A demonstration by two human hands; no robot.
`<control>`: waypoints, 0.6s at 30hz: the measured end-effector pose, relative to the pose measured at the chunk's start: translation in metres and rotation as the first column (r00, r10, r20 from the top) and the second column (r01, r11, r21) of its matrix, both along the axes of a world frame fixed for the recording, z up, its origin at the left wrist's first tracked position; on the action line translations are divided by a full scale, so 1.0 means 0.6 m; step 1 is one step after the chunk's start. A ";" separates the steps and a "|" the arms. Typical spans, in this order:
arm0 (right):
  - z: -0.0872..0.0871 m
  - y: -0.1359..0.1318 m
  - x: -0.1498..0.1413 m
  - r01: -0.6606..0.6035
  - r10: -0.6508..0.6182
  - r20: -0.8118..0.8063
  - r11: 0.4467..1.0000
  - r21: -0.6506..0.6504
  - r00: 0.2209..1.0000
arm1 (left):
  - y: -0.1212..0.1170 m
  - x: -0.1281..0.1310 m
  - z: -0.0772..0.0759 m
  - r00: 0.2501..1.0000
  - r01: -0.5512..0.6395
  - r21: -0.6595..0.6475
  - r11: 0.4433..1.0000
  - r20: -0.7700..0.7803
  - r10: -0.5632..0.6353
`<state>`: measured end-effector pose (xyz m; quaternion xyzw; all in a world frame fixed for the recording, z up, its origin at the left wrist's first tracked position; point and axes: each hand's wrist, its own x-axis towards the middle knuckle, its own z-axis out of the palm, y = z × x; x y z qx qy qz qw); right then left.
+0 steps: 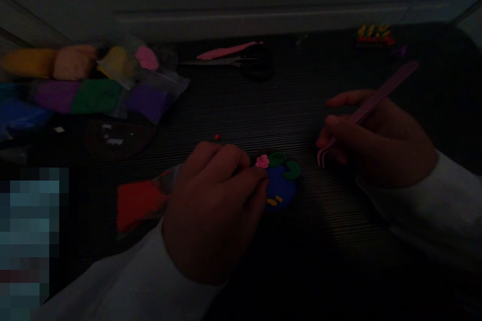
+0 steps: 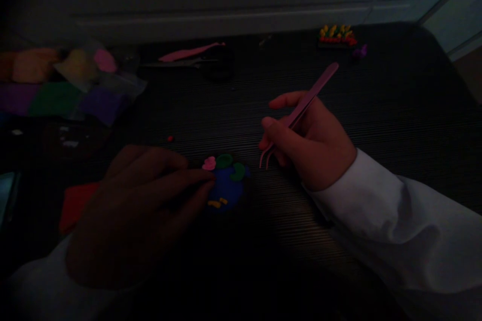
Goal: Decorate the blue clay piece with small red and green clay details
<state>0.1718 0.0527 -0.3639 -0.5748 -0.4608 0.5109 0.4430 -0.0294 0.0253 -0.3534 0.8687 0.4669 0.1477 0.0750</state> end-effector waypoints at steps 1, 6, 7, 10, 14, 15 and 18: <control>0.000 0.000 -0.001 -0.004 0.004 0.004 1.000 0.000 1.000 | 0.000 0.000 -0.001 1.000 -0.004 -0.001 1.000 -0.002 0.004; 0.000 -0.002 -0.001 -0.010 0.009 0.030 1.000 0.004 0.999 | -0.001 0.000 -0.004 1.000 -0.006 0.013 1.000 -0.009 0.006; 0.000 -0.001 0.001 -0.012 0.012 0.060 1.000 0.006 0.998 | -0.001 0.000 -0.003 1.000 -0.004 0.013 1.000 0.000 0.004; 0.003 0.002 0.013 -0.046 0.023 0.351 0.997 0.057 0.936 | -0.003 0.000 0.001 0.999 -0.025 -0.013 1.000 0.046 0.026; 0.010 0.005 0.028 -0.202 0.023 0.896 0.977 0.074 0.442 | -0.004 0.000 0.009 0.989 -0.059 -0.069 0.996 0.130 0.067; 0.011 0.004 0.029 -0.228 0.032 0.946 0.973 0.044 0.322 | -0.003 -0.001 0.011 0.986 -0.060 -0.085 0.995 0.151 0.072; 0.009 0.001 0.026 -0.263 0.060 0.988 0.965 -0.021 0.142 | -0.003 -0.002 0.015 0.978 -0.067 -0.135 0.988 0.188 0.092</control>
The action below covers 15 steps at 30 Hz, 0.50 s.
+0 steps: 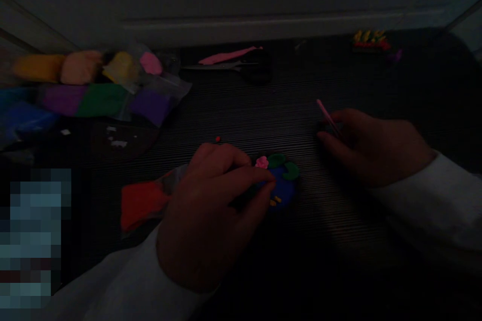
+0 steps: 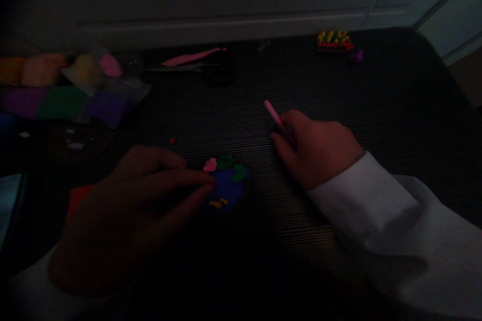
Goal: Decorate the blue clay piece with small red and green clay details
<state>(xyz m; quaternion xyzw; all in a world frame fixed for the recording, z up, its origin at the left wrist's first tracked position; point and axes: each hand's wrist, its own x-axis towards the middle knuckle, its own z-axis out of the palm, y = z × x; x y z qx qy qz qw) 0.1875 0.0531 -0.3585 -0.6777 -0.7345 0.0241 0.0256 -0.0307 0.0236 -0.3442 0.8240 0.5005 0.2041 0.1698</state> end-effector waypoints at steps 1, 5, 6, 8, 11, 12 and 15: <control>-0.001 -0.001 -0.002 -0.011 0.011 0.022 1.000 -0.001 1.000 | 0.000 -0.001 0.001 1.000 -0.009 -0.009 1.000 0.005 0.009; -0.007 -0.002 -0.003 -0.076 0.076 -0.004 0.997 0.005 0.997 | -0.001 -0.005 0.006 0.999 -0.043 -0.033 0.999 0.012 0.043; -0.008 -0.001 -0.002 -0.091 0.092 -0.019 0.996 0.012 0.996 | 0.000 -0.006 0.008 0.998 -0.054 -0.039 0.998 0.018 0.055; -0.009 0.001 0.001 -0.117 0.118 -0.047 0.992 0.038 0.992 | 0.002 -0.008 0.011 0.996 -0.080 -0.061 0.995 0.039 0.083; 0.000 -0.003 0.001 -0.148 0.167 -0.114 0.976 0.160 0.979 | 0.006 -0.011 0.016 0.990 -0.107 -0.117 0.987 0.077 0.117; 0.005 -0.007 -0.002 -0.170 0.204 -0.152 0.962 0.212 0.967 | 0.007 -0.011 0.017 0.989 -0.111 -0.132 0.985 0.086 0.123; 0.024 -0.028 -0.019 -0.276 0.381 -0.297 0.899 0.341 0.876 | 0.006 -0.012 0.019 0.984 -0.107 -0.154 0.982 0.124 0.127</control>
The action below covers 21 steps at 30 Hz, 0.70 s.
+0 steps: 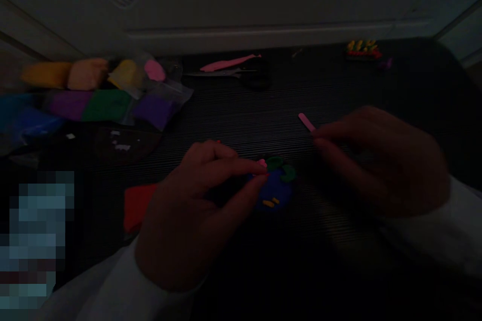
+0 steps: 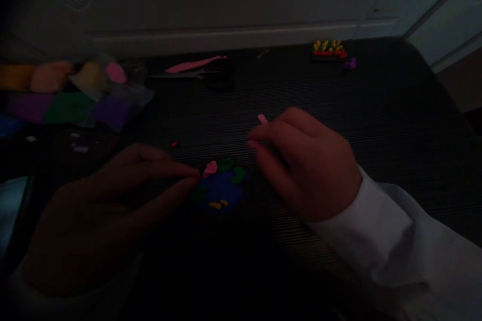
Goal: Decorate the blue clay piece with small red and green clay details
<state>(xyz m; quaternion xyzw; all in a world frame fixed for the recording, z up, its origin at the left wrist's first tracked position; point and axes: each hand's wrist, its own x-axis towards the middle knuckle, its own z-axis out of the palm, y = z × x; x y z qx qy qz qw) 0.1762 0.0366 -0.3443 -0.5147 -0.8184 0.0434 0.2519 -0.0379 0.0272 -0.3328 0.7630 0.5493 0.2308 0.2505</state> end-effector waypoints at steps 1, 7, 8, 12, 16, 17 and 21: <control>0.005 -0.008 -0.007 -0.056 0.057 -0.050 0.998 0.014 0.997 | -0.001 0.000 0.000 1.000 -0.001 -0.004 1.000 0.009 0.001; 0.005 -0.033 -0.038 -0.163 0.159 -0.122 0.986 -0.023 0.980 | -0.004 0.004 0.001 0.999 0.016 -0.005 1.000 0.030 -0.016; 0.004 -0.033 -0.040 -0.156 0.150 -0.128 0.987 -0.032 0.980 | -0.004 0.004 0.001 0.999 0.023 -0.005 1.000 0.030 -0.023; 0.003 -0.032 -0.043 -0.145 0.137 -0.137 0.988 -0.047 0.981 | -0.006 0.006 0.000 0.999 0.029 -0.003 1.000 0.024 -0.029; 0.005 -0.034 -0.044 -0.156 0.144 -0.151 0.985 -0.071 0.978 | -0.010 0.006 0.001 0.999 0.039 0.010 0.999 0.016 -0.040; 0.006 -0.035 -0.044 -0.161 0.147 -0.158 0.984 -0.079 0.977 | -0.010 0.006 0.001 0.999 0.045 0.014 0.999 0.016 -0.045; 0.006 -0.035 -0.045 -0.177 0.155 -0.193 0.979 -0.104 0.969 | -0.011 0.007 -0.001 0.998 0.062 0.033 0.998 0.012 -0.062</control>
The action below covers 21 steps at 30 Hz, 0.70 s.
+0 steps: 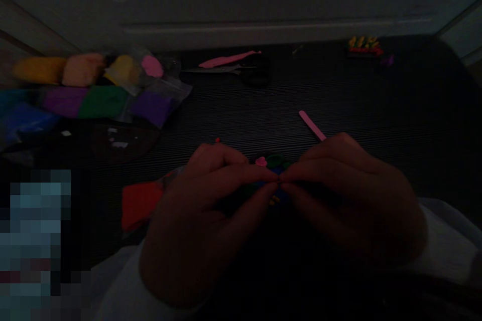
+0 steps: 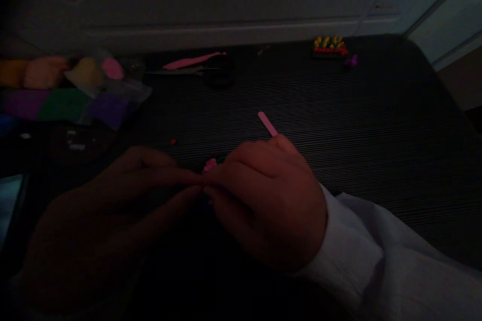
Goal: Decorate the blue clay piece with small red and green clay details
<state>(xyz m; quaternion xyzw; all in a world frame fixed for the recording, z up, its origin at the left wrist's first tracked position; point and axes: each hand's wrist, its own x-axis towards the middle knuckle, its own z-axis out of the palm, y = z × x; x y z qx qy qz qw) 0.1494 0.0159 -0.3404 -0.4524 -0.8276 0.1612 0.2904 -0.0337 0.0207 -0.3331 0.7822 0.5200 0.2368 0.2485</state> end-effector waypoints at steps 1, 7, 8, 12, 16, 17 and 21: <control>0.000 0.000 0.000 -0.001 0.001 -0.008 1.000 -0.003 1.000 | 0.000 0.000 0.000 1.000 0.003 0.001 1.000 -0.003 -0.003; 0.004 0.001 -0.004 0.003 -0.003 -0.026 1.000 -0.013 1.000 | -0.004 -0.003 0.001 1.000 -0.003 -0.022 1.000 0.010 0.003; 0.006 0.001 -0.004 0.010 -0.010 -0.025 1.000 -0.013 1.000 | -0.004 -0.003 0.001 1.000 -0.005 -0.020 1.000 0.009 0.005; 0.013 0.002 -0.003 0.029 -0.028 -0.040 1.000 0.013 0.999 | -0.007 -0.006 0.002 1.000 -0.008 -0.002 1.000 0.023 0.008; 0.015 0.003 -0.003 -0.018 0.020 -0.087 1.000 0.024 0.996 | -0.009 -0.005 0.005 0.999 0.007 0.006 1.000 0.040 -0.007; 0.014 0.003 -0.003 -0.028 0.029 -0.094 0.999 0.021 0.995 | -0.009 -0.004 0.006 0.999 0.010 0.007 1.000 0.041 -0.010; 0.009 0.002 -0.001 -0.067 0.069 -0.123 0.998 0.022 0.990 | -0.009 -0.003 0.010 0.999 0.001 0.022 1.000 0.048 -0.002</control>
